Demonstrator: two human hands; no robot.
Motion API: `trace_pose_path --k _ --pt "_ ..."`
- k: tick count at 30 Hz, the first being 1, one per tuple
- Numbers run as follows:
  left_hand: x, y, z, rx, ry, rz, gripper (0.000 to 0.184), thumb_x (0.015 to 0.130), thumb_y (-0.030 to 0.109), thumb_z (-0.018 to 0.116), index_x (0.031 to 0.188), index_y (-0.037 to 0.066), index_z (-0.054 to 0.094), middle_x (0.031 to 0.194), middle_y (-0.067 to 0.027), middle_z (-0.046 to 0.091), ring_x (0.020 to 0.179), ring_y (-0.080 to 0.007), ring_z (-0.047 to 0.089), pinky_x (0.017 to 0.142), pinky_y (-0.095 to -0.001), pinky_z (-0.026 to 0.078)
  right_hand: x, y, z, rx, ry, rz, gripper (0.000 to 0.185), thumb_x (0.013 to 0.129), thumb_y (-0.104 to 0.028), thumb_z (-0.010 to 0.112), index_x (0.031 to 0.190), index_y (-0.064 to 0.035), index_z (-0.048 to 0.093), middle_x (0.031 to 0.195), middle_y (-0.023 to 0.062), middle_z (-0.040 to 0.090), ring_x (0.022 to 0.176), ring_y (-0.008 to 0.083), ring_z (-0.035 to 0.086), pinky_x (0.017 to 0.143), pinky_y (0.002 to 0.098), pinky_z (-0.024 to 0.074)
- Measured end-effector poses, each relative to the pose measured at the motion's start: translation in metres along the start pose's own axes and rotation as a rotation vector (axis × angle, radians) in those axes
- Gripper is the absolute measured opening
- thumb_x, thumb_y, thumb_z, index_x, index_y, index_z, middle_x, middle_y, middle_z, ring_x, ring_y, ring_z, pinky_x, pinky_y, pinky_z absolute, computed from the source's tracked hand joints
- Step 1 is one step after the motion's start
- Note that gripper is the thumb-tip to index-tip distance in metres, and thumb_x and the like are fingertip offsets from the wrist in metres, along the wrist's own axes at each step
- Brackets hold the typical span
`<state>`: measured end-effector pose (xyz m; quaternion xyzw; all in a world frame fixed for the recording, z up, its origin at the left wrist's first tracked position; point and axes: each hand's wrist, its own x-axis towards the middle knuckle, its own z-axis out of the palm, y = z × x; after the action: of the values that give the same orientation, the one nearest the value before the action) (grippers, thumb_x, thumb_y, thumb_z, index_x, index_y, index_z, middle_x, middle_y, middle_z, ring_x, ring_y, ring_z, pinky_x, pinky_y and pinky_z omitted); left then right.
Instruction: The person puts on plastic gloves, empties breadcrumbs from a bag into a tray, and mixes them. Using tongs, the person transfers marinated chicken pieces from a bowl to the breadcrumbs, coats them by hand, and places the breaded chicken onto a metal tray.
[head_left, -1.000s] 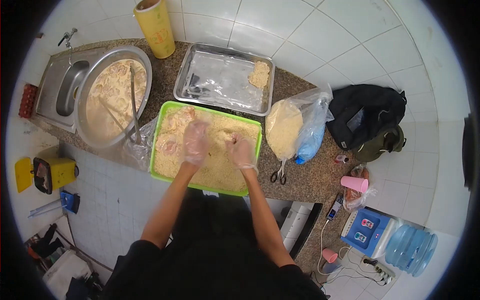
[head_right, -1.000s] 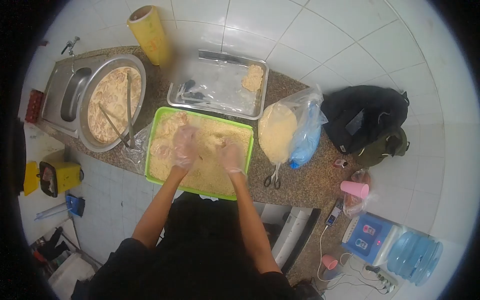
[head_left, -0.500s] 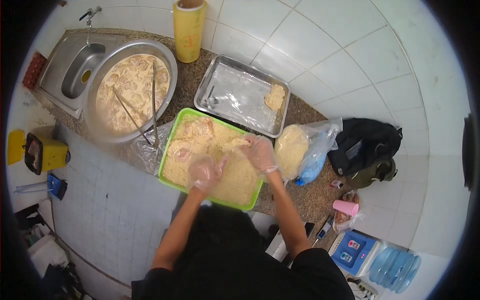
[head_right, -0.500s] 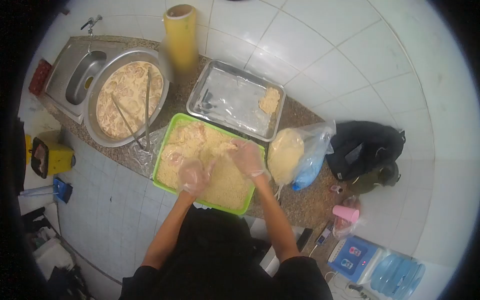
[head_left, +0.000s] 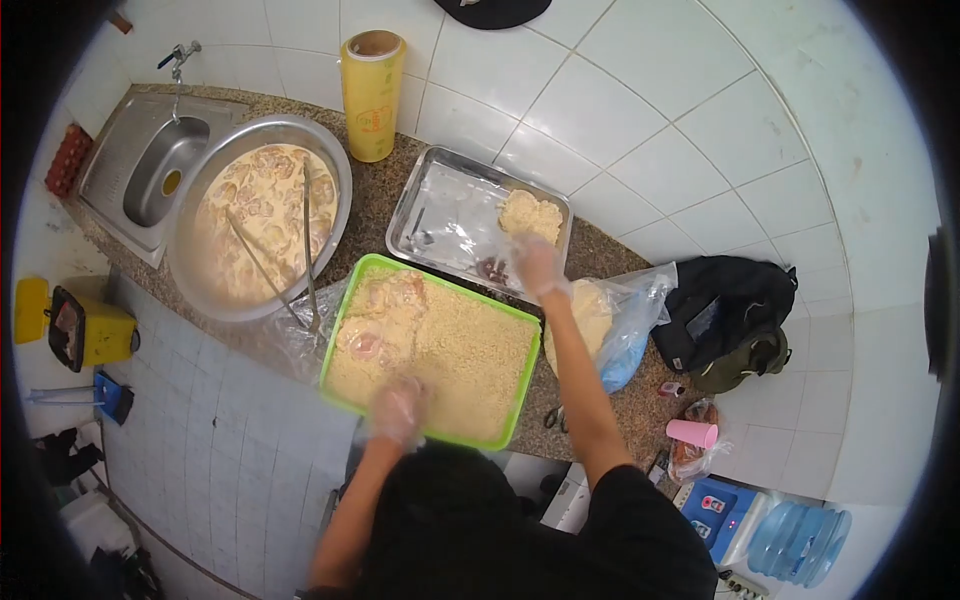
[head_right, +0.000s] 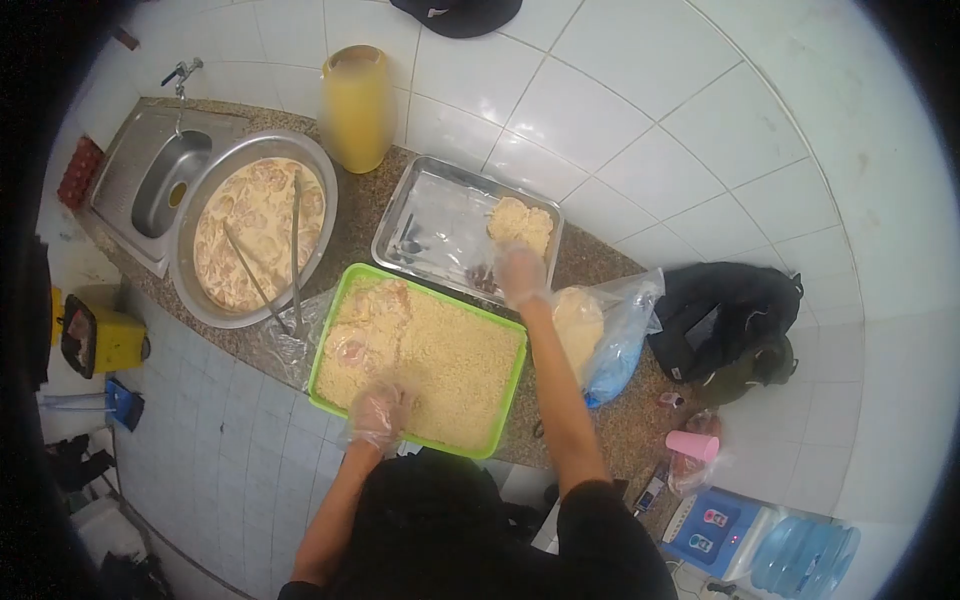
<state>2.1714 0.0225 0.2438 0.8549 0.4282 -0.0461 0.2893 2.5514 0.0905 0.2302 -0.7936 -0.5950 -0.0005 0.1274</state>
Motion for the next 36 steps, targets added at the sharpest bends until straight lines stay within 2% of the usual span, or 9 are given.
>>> trace_pose_path --k 2,9,12,15,21,26,30,33,36 --pt "-0.006 0.016 -0.024 -0.036 -0.196 -0.147 0.045 0.096 0.045 0.058 0.101 0.002 0.07 0.1 -0.0231 0.071 0.091 -0.0385 0.07 0.08 -0.0476 0.056 -0.063 -0.047 -0.019 0.28 0.186 0.084 0.027 0.091 -0.024 0.067 0.11 -0.0046 0.072 0.111 0.0215 0.07 0.106 0.0388 0.066 0.091 0.0481 0.052" --pt "-0.004 0.034 0.012 -0.291 -0.192 -0.18 0.03 0.088 0.027 0.069 0.099 -0.001 0.072 0.098 -0.0277 0.07 0.092 -0.0441 0.069 0.081 -0.0502 0.056 -0.208 -0.17 -0.021 0.226 -0.574 0.404 0.078 0.081 -0.034 0.079 0.143 0.0014 0.049 0.134 0.0282 0.06 0.125 0.0428 0.057 0.105 0.0473 0.0465" --pt "0.004 0.02 0.02 -0.307 0.013 -0.148 0.019 0.085 0.016 0.068 0.097 0.001 0.07 0.092 -0.0256 0.07 0.089 -0.0429 0.069 0.078 -0.0498 0.056 -0.202 -0.171 0.03 0.564 -0.255 0.257 0.076 0.079 -0.029 0.081 0.14 0.0042 0.05 0.123 0.0292 0.064 0.118 0.045 0.059 0.099 0.0501 0.0483" --pt "-0.008 -0.019 0.012 -0.306 0.25 -0.033 0.018 0.085 0.017 0.063 0.093 0.003 0.07 0.086 -0.0224 0.069 0.082 -0.0429 0.066 0.074 -0.0505 0.054 -0.164 -0.212 -0.01 0.742 -0.202 0.286 0.062 0.08 -0.033 0.077 0.131 -0.0016 0.059 0.097 0.0276 0.069 0.095 0.0464 0.065 0.085 0.0527 0.051" --pt "-0.018 -0.028 -0.011 -0.201 0.281 -0.264 0.02 0.087 0.024 0.066 0.087 0.004 0.069 0.09 -0.0219 0.069 0.088 -0.0415 0.067 0.077 -0.0504 0.054 -0.151 -0.236 0.023 -0.037 -0.045 0.266 0.074 0.084 -0.068 0.063 0.087 0.0047 0.073 0.086 0.0278 0.069 0.079 0.0416 0.067 0.07 0.0502 0.0503" --pt "-0.024 -0.029 -0.009 -0.212 0.277 -0.145 0.026 0.089 0.029 0.065 0.088 0.003 0.069 0.091 -0.023 0.068 0.09 -0.0419 0.066 0.079 -0.0509 0.054 -0.156 -0.207 0.082 0.473 -0.185 0.316 0.06 0.085 -0.052 0.071 0.071 0.0069 0.067 0.059 0.0197 0.061 0.055 0.0282 0.059 0.054 0.0487 0.0427" --pt "-0.032 -0.022 -0.016 -0.22 0.219 -0.148 0.026 0.09 0.029 0.065 0.093 0.003 0.069 0.095 -0.0249 0.068 0.09 -0.0424 0.066 0.08 -0.0507 0.054 -0.143 -0.17 0.001 0.775 -0.289 0.399 0.05 0.081 -0.04 0.078 0.068 0.0069 0.064 0.051 0.0166 0.054 0.048 0.0192 0.051 0.048 0.0439 0.0387" --pt "-0.033 -0.009 -0.015 -0.205 0.164 -0.128 0.023 0.085 0.026 0.067 0.092 0.004 0.07 0.092 -0.0256 0.069 0.086 -0.0433 0.067 0.079 -0.0516 0.054 -0.13 -0.153 -0.055 0.544 -0.326 0.338 0.051 0.078 -0.041 0.08 0.07 0.0076 0.065 0.054 0.0199 0.057 0.049 0.0221 0.057 0.05 0.0438 0.0434" --pt "-0.022 -0.004 0.017 -0.336 0.274 0.055 0.024 0.088 0.025 0.063 0.094 0.003 0.07 0.093 -0.0272 0.068 0.087 -0.0435 0.068 0.079 -0.0521 0.054 -0.119 -0.167 -0.091 0.301 -0.362 0.331 0.048 0.079 -0.043 0.072 0.078 0.0051 0.071 0.072 0.0279 0.068 0.069 0.0413 0.069 0.066 0.049 0.0528"
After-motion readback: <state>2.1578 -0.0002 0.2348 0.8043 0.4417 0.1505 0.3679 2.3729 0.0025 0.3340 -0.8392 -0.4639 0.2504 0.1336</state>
